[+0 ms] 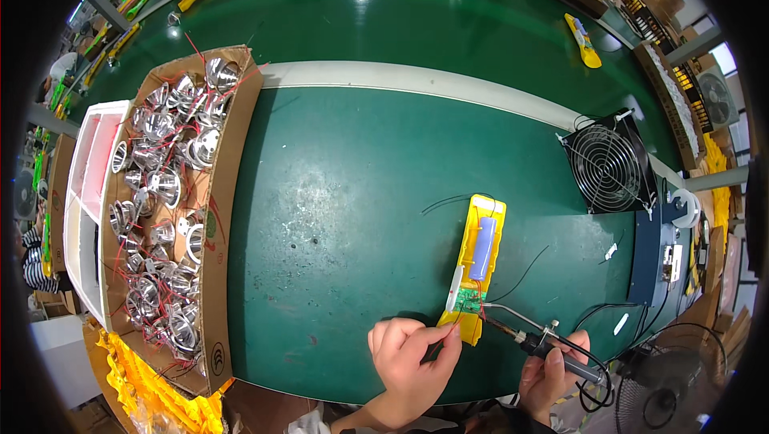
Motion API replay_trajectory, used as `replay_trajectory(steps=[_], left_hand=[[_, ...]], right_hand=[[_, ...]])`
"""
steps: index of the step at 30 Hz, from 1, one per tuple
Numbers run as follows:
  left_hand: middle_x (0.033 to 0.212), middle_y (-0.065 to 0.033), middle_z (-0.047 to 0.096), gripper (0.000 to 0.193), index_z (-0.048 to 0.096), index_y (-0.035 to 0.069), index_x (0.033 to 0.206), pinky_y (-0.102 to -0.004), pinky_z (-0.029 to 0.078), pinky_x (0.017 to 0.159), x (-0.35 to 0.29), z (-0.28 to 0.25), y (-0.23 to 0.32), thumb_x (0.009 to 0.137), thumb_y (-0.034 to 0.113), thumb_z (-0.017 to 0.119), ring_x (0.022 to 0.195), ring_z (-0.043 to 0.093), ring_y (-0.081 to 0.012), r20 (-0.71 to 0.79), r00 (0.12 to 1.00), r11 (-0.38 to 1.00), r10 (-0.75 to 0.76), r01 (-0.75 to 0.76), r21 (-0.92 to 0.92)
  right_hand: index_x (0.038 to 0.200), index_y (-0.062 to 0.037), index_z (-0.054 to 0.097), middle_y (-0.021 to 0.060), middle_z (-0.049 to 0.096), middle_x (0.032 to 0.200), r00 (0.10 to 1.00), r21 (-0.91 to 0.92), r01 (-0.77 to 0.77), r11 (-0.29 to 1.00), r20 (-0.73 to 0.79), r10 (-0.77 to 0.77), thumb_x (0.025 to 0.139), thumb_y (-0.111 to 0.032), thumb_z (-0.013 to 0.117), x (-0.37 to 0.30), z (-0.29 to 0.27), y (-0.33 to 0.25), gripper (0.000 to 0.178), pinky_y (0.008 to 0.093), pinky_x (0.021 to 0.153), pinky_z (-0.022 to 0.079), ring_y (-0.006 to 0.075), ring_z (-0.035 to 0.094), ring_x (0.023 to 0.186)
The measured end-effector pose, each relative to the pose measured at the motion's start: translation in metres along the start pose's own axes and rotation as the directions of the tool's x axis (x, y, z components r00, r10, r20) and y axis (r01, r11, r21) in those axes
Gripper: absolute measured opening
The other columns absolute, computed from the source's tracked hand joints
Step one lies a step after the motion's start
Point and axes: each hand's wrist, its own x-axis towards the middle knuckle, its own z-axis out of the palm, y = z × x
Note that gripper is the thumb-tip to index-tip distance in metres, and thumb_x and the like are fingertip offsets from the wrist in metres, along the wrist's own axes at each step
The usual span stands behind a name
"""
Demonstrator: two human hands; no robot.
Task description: The person solders wires and reflector components to circuit boards inside flashlight casings using a soldering iron and places the assembled units onto the conveyor belt.
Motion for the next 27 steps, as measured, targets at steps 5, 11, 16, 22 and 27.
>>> replay_trajectory(steps=[5, 11, 16, 22, 27], left_hand=[[0.062, 0.0006, 0.043, 0.017, 0.061, 0.010, 0.065, -0.0263, 0.030, 0.052, 0.0031, 0.0004, 0.0024, 0.055, 0.002, 0.072, 0.059, 0.039, -0.0150, 0.016, 1.000, 0.999, 0.020, -0.020, 0.036], [0.061, 0.0011, 0.042, 0.017, 0.061, 0.011, 0.064, -0.0259, 0.030, 0.052, 0.0023, 0.0006, 0.0011, 0.055, 0.002, 0.072, 0.058, 0.038, -0.0143, 0.023, 1.000, 0.998, 0.018, -0.019, 0.053], [0.063, 0.0043, 0.044, 0.015, 0.062, 0.015, 0.067, -0.0269, 0.028, 0.057, -0.0020, -0.0002, 0.0002, 0.058, 0.009, 0.073, 0.060, 0.042, -0.0133, 0.040, 0.999, 0.998, -0.034, 0.032, 0.060], [0.062, 0.0027, 0.042, 0.016, 0.062, 0.012, 0.066, -0.0258, 0.029, 0.053, -0.0003, 0.0014, 0.0001, 0.056, 0.005, 0.072, 0.059, 0.040, -0.0135, 0.029, 1.000, 0.999, -0.006, 0.004, 0.051], [0.061, 0.0014, 0.041, 0.017, 0.061, 0.010, 0.065, -0.0247, 0.029, 0.049, 0.0009, 0.0015, 0.0010, 0.055, 0.001, 0.071, 0.057, 0.037, -0.0134, 0.017, 1.000, 0.999, 0.018, -0.019, 0.044]], right_hand=[[0.084, -0.0049, 0.035, 0.0078, 0.049, 0.065, 1.000, -0.023, -0.014, 1.000, -0.009, 0.014, 0.075, -0.018, 0.062, 0.0016, 0.0007, 0.0007, 0.031, 0.0191, 0.032, 0.037, 0.0103, 0.043, 0.036], [0.085, -0.0050, 0.034, 0.0075, 0.048, 0.064, 0.999, -0.050, -0.031, 0.998, 0.018, 0.032, 0.075, -0.020, 0.063, 0.0011, -0.0029, 0.0030, 0.034, 0.0191, 0.033, 0.038, 0.0105, 0.044, 0.036], [0.084, -0.0046, 0.033, 0.0075, 0.047, 0.063, 0.999, -0.062, -0.036, 0.997, 0.014, 0.037, 0.075, -0.022, 0.064, 0.0013, -0.0017, 0.0026, 0.036, 0.0196, 0.033, 0.038, 0.0108, 0.044, 0.037], [0.084, -0.0042, 0.034, 0.0074, 0.047, 0.063, 1.000, -0.076, -0.019, 0.997, 0.002, 0.019, 0.074, -0.022, 0.064, 0.0027, 0.0010, 0.0028, 0.037, 0.0196, 0.032, 0.038, 0.0109, 0.044, 0.036], [0.084, -0.0038, 0.034, 0.0074, 0.047, 0.063, 0.999, -0.089, -0.044, 0.995, -0.001, 0.044, 0.074, -0.022, 0.064, 0.0023, -0.0004, 0.0021, 0.036, 0.0193, 0.032, 0.037, 0.0107, 0.043, 0.036]])
